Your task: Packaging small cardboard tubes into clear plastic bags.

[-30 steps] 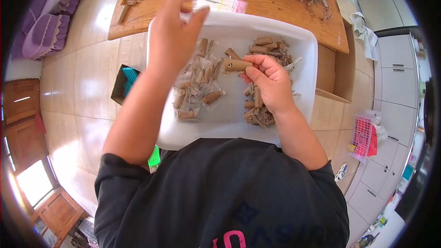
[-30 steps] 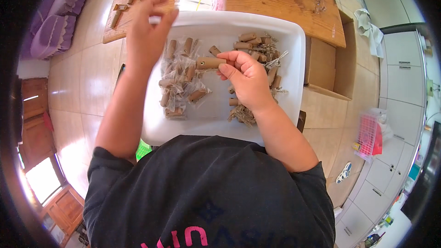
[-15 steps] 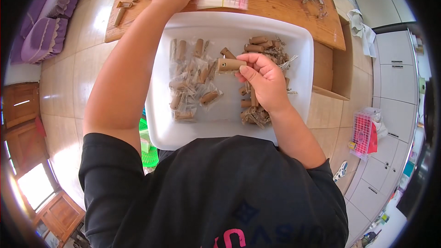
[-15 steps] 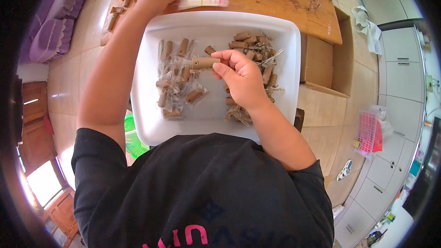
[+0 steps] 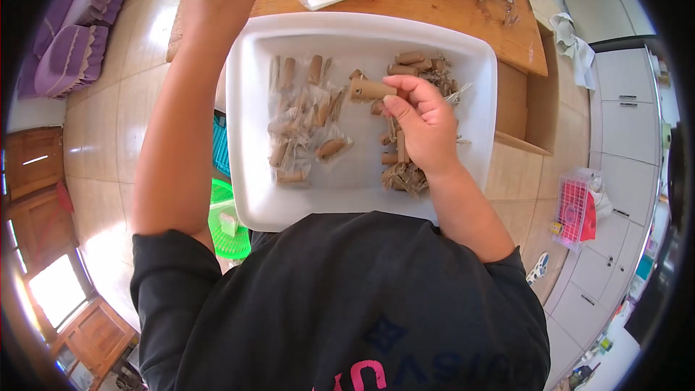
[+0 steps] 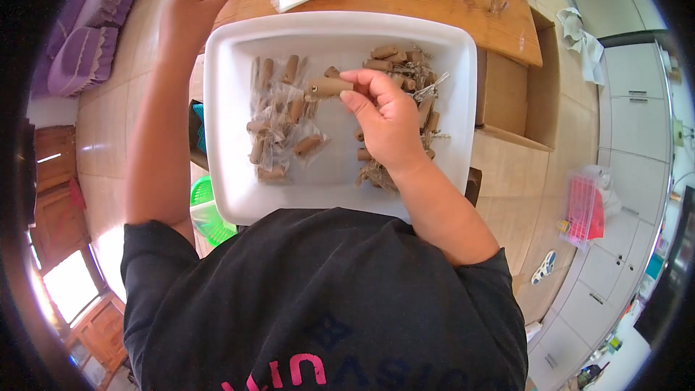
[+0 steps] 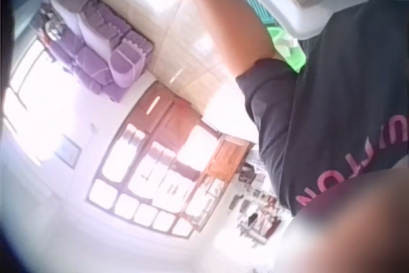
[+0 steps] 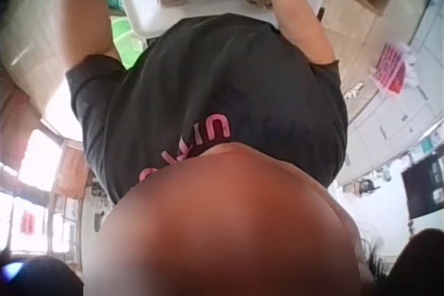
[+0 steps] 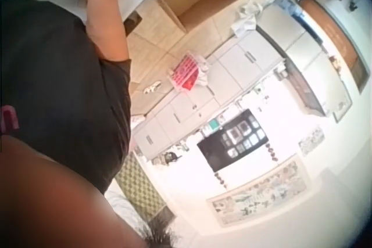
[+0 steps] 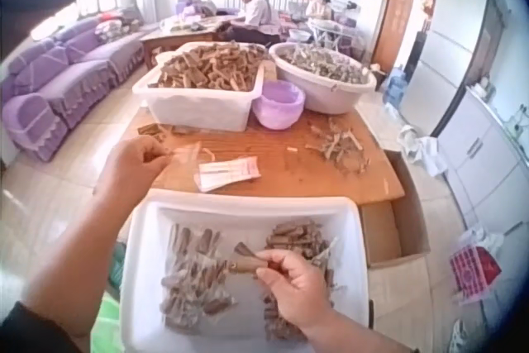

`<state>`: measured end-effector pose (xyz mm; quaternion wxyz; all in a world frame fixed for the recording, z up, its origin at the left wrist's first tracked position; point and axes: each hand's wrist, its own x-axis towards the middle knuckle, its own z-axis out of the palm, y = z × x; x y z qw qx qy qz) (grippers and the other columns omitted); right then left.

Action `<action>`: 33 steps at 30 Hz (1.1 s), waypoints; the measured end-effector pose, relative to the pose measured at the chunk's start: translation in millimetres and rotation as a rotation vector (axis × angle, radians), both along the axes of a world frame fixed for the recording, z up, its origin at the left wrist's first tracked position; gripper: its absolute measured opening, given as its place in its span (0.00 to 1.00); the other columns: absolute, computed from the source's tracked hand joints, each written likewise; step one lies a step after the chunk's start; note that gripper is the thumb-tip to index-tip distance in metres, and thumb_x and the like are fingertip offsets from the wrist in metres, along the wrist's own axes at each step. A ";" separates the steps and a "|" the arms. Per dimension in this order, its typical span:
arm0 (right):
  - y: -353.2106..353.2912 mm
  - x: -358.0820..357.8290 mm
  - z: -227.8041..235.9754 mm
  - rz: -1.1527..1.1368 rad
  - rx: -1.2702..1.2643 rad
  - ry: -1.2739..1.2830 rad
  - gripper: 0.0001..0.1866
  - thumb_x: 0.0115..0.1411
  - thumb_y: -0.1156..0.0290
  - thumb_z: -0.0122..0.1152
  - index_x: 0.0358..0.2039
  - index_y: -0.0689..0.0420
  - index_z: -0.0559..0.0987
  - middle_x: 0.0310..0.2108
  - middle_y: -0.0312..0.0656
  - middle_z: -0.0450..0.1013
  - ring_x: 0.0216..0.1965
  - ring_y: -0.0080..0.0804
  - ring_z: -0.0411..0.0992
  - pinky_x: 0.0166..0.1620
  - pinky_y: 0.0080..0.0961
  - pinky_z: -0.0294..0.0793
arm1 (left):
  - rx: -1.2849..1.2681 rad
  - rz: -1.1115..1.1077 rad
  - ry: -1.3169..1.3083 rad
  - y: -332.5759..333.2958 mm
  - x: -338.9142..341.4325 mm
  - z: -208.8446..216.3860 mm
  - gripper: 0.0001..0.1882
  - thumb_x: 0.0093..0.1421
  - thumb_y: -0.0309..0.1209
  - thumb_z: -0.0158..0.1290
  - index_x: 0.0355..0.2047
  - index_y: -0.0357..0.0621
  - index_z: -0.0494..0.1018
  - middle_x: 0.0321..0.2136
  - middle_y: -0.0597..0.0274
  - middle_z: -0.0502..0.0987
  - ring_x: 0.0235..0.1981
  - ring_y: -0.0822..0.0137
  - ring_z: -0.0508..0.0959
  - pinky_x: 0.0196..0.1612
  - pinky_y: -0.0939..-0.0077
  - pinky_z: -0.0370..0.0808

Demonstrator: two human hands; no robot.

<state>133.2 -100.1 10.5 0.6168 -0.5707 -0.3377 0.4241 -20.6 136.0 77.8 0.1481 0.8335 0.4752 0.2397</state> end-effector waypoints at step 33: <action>1.1 7.9 3.0 -0.199 0.226 -0.476 0.10 0.54 0.81 0.57 0.38 0.61 0.75 0.30 0.34 0.71 0.29 0.18 0.66 0.35 0.14 0.67 | -1.119 -0.133 -0.608 -112.8 -9.6 -47.6 0.04 0.52 0.21 0.54 0.26 0.32 0.70 0.20 0.59 0.74 0.21 0.74 0.74 0.24 0.83 0.70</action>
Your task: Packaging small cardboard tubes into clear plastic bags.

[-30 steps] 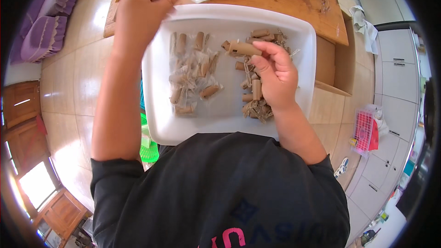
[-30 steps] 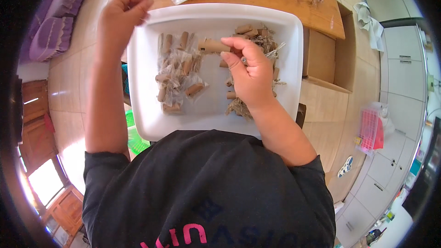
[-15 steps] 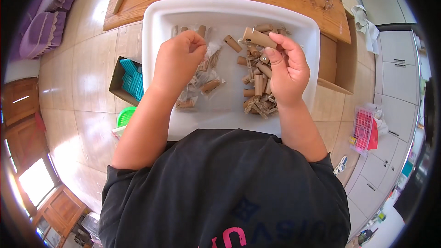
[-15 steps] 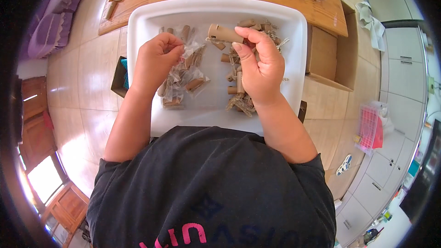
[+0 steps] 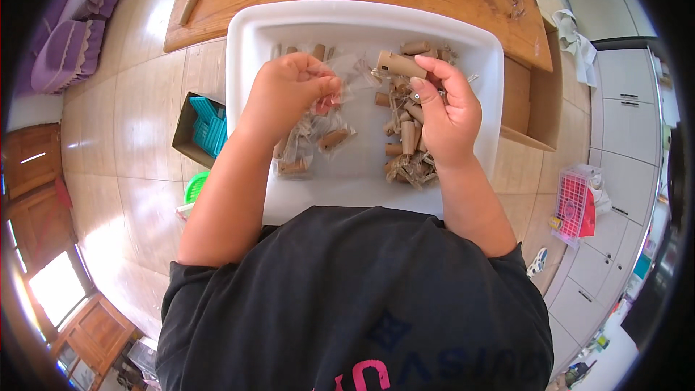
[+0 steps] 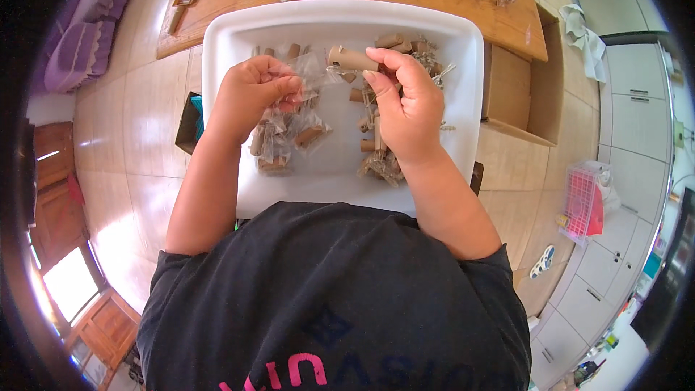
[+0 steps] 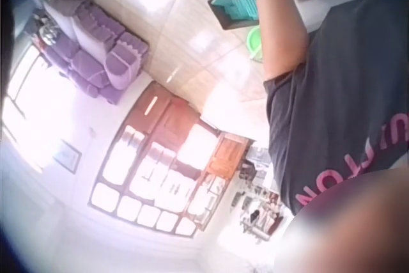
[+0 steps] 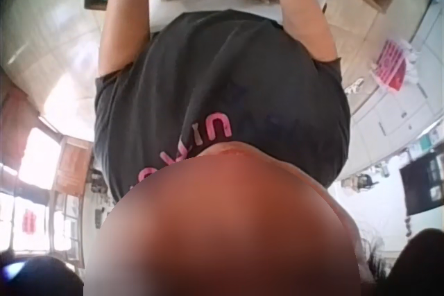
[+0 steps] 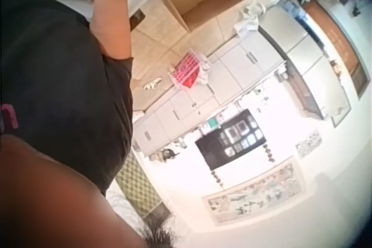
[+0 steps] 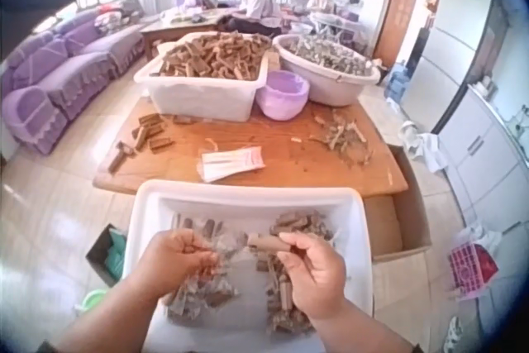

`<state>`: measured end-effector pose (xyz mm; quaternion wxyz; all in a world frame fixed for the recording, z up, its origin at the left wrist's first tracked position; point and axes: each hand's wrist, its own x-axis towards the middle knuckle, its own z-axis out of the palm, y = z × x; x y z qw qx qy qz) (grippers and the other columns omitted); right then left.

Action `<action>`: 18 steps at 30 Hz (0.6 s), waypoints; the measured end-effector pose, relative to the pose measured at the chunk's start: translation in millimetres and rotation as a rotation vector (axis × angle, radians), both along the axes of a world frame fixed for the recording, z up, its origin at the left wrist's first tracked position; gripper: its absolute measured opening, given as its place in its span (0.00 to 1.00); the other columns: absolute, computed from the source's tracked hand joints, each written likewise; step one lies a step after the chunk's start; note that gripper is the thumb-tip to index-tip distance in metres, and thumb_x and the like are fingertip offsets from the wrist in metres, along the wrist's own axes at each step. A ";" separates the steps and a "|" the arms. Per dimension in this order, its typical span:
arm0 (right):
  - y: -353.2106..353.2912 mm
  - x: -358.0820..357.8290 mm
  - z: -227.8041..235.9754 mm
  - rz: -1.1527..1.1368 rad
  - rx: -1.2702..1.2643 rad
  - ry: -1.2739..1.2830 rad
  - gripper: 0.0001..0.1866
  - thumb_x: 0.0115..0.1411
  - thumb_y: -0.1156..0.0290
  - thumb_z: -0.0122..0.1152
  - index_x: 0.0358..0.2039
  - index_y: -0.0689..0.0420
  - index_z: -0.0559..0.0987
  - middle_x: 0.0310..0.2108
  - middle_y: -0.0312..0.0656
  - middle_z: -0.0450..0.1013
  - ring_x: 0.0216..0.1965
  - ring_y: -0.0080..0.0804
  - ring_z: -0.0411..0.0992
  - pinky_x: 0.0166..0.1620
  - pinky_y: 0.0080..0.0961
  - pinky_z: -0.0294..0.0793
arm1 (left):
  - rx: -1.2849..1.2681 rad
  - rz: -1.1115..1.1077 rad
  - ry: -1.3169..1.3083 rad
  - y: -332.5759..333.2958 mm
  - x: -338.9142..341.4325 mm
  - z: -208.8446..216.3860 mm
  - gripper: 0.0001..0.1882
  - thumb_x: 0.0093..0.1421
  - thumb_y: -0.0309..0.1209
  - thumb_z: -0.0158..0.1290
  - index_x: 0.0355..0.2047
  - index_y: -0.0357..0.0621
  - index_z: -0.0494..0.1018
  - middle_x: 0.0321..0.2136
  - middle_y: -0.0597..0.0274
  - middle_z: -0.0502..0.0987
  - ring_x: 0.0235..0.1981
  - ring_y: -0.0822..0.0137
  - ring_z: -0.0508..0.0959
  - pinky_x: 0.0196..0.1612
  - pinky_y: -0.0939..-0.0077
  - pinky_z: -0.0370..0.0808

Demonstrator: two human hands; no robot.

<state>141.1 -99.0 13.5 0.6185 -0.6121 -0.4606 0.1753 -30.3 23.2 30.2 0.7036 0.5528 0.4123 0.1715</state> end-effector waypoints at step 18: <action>1.0 5.5 3.8 0.299 -0.246 0.034 0.09 0.52 0.78 0.58 0.36 0.61 0.77 0.29 0.35 0.72 0.29 0.19 0.68 0.32 0.16 0.67 | -0.111 -0.243 0.063 -12.0 5.3 1.5 0.17 0.50 0.27 0.60 0.39 0.34 0.72 0.27 0.65 0.76 0.27 0.77 0.72 0.33 0.84 0.69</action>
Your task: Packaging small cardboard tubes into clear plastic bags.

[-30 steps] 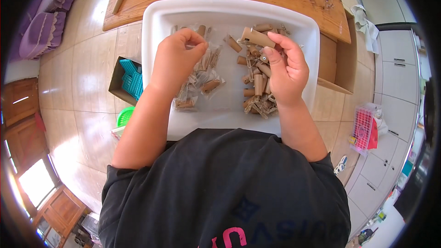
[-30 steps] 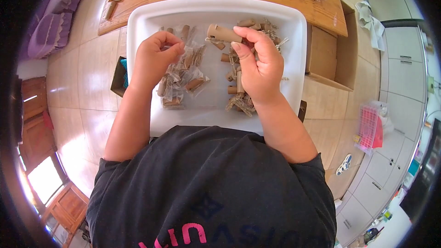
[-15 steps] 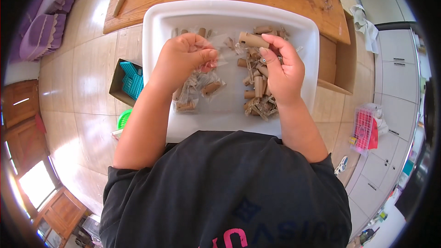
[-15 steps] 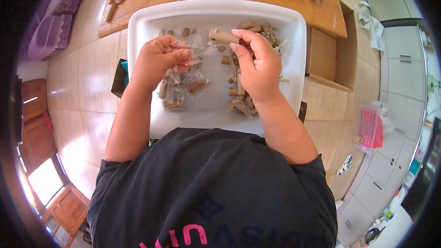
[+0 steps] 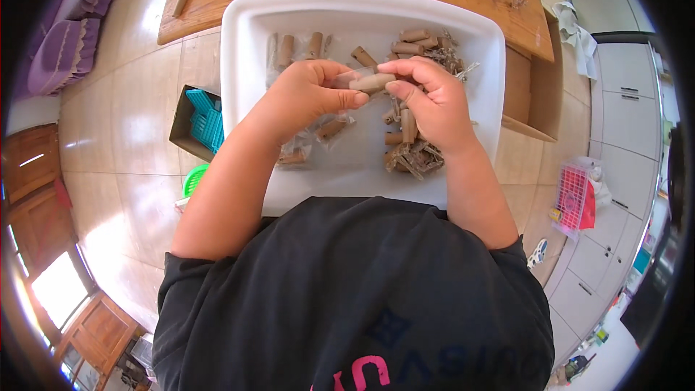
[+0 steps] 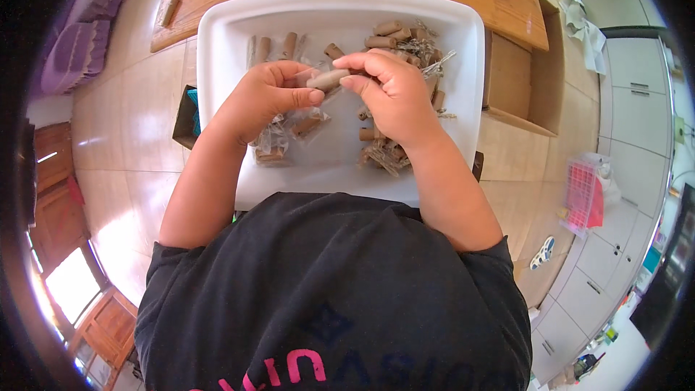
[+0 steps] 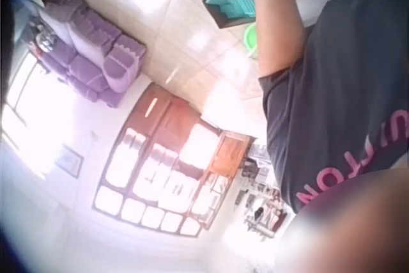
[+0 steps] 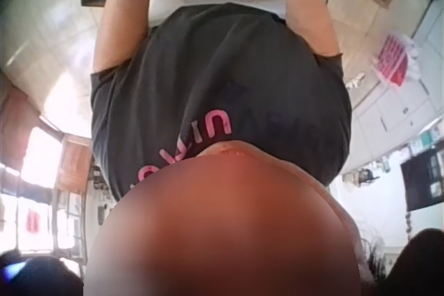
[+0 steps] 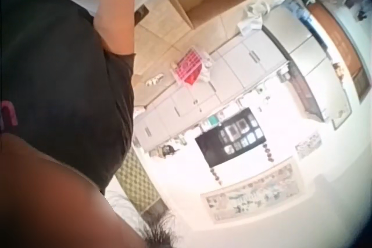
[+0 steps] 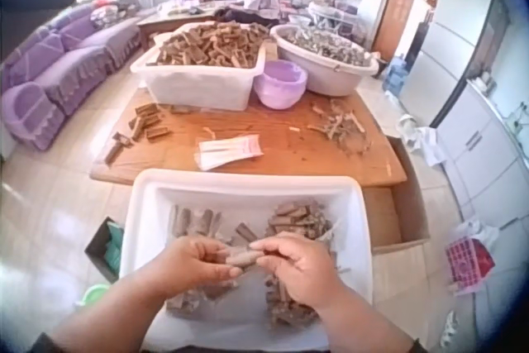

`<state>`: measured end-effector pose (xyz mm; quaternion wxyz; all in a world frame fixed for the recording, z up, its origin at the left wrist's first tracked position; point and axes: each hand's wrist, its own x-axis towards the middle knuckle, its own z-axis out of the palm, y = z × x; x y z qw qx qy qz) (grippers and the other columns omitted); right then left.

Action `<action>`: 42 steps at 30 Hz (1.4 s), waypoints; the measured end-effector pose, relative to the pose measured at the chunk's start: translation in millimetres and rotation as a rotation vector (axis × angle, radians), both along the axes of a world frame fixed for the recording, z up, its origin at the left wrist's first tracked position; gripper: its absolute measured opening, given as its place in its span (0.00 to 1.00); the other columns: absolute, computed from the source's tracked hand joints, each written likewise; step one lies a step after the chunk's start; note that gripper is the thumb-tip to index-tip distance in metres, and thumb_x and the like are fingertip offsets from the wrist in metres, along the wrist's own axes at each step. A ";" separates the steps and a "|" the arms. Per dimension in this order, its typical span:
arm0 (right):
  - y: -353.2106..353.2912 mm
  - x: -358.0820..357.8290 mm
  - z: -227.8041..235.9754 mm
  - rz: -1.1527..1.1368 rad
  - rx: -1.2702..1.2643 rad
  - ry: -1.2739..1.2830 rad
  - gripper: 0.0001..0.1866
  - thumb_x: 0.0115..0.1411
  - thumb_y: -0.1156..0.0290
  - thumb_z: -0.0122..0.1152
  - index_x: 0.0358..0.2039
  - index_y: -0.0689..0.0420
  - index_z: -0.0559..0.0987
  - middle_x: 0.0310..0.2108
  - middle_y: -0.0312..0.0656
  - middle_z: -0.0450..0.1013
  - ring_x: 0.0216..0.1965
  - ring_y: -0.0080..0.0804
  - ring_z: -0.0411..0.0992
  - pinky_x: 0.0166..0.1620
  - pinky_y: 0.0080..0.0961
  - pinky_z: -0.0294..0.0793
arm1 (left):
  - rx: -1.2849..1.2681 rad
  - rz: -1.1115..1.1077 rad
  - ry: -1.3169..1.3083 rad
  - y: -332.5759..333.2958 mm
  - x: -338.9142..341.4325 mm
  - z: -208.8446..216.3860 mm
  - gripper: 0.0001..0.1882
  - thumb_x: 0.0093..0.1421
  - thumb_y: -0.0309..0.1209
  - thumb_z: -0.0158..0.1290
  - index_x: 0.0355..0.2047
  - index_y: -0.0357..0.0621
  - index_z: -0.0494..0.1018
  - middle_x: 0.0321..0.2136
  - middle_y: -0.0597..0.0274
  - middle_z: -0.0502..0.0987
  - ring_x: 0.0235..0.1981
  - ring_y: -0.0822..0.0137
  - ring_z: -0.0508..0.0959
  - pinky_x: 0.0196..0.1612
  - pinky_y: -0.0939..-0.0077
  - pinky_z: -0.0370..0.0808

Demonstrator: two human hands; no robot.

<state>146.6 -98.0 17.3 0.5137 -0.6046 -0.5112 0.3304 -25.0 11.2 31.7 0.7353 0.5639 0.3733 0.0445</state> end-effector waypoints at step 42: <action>6.9 -9.8 4.1 -0.237 0.384 -0.498 0.11 0.42 0.79 0.66 0.29 0.58 0.77 0.26 0.38 0.68 0.29 0.31 0.67 0.32 0.23 0.67 | -0.063 0.166 -0.204 -17.7 14.9 -16.2 0.11 0.59 0.31 0.50 0.39 0.40 0.76 0.24 0.73 0.73 0.24 0.82 0.67 0.26 0.86 0.64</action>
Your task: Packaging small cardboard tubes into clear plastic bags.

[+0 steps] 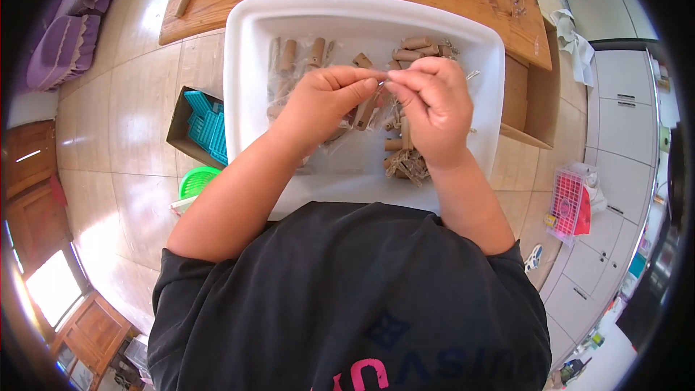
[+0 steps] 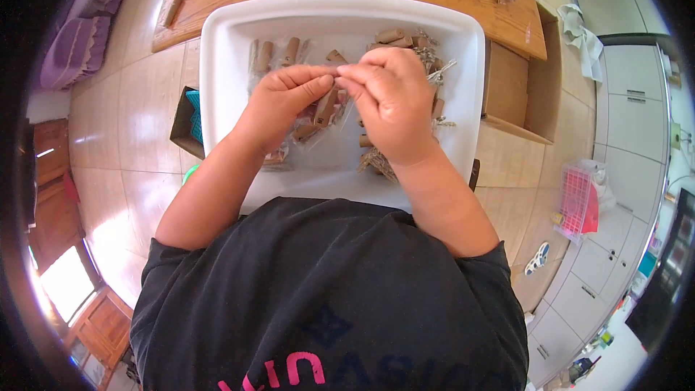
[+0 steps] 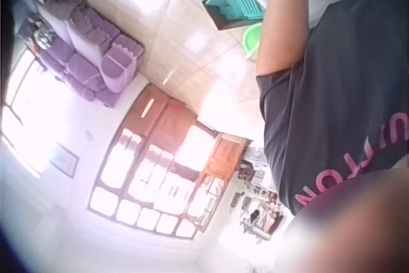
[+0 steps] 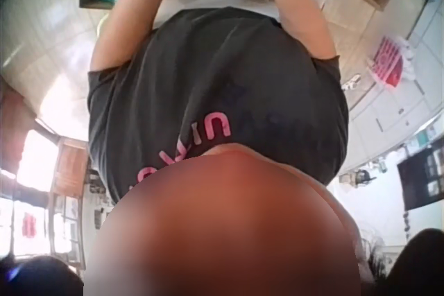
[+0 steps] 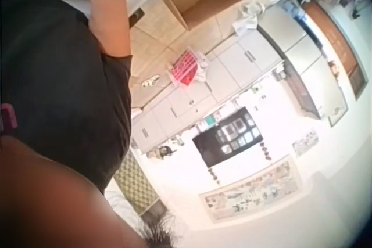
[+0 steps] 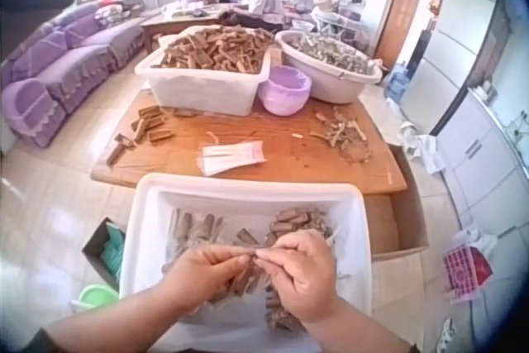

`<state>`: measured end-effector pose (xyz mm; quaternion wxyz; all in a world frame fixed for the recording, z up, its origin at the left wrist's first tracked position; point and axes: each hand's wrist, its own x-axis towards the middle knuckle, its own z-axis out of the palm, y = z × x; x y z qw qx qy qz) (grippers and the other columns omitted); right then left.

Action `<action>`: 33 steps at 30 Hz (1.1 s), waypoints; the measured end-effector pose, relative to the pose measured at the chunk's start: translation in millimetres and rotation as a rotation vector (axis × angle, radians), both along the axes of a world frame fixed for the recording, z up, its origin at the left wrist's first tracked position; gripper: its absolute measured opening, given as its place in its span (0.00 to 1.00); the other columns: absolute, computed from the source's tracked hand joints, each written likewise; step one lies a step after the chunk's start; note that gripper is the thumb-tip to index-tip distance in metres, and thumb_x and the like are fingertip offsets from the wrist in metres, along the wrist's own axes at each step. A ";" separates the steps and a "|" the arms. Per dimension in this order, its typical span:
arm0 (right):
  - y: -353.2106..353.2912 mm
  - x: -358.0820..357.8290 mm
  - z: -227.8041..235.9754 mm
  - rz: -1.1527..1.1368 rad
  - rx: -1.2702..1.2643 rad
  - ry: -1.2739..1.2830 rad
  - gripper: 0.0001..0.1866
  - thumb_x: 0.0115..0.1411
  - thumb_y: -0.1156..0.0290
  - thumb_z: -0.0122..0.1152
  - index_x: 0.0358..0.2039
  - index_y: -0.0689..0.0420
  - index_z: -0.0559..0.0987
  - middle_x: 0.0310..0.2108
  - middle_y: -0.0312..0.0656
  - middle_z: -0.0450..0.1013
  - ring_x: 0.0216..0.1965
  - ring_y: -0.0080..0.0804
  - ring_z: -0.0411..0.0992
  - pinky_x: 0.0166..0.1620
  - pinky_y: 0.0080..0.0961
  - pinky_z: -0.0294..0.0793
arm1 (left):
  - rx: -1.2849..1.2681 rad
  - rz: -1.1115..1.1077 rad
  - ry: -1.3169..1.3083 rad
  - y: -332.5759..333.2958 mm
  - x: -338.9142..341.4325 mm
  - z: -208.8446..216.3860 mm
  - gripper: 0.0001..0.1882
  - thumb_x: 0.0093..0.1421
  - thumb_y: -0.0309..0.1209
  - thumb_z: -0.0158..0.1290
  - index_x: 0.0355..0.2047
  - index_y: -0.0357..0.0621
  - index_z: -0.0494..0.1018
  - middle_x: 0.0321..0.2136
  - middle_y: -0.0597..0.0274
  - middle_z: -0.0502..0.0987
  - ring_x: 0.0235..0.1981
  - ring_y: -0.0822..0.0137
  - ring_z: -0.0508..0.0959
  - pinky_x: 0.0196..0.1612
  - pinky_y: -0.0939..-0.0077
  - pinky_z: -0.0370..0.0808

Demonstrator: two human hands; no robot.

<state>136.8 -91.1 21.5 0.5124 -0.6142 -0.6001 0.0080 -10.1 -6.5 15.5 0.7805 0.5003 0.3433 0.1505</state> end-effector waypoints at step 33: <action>1.4 0.6 -4.8 0.123 -0.423 1.060 0.09 0.57 0.71 0.57 0.36 0.62 0.74 0.26 0.32 0.71 0.26 0.14 0.65 0.30 0.10 0.66 | 0.056 0.121 0.036 0.0 -1.9 12.8 0.09 0.59 0.28 0.49 0.38 0.37 0.74 0.31 0.65 0.77 0.32 0.77 0.75 0.32 0.83 0.74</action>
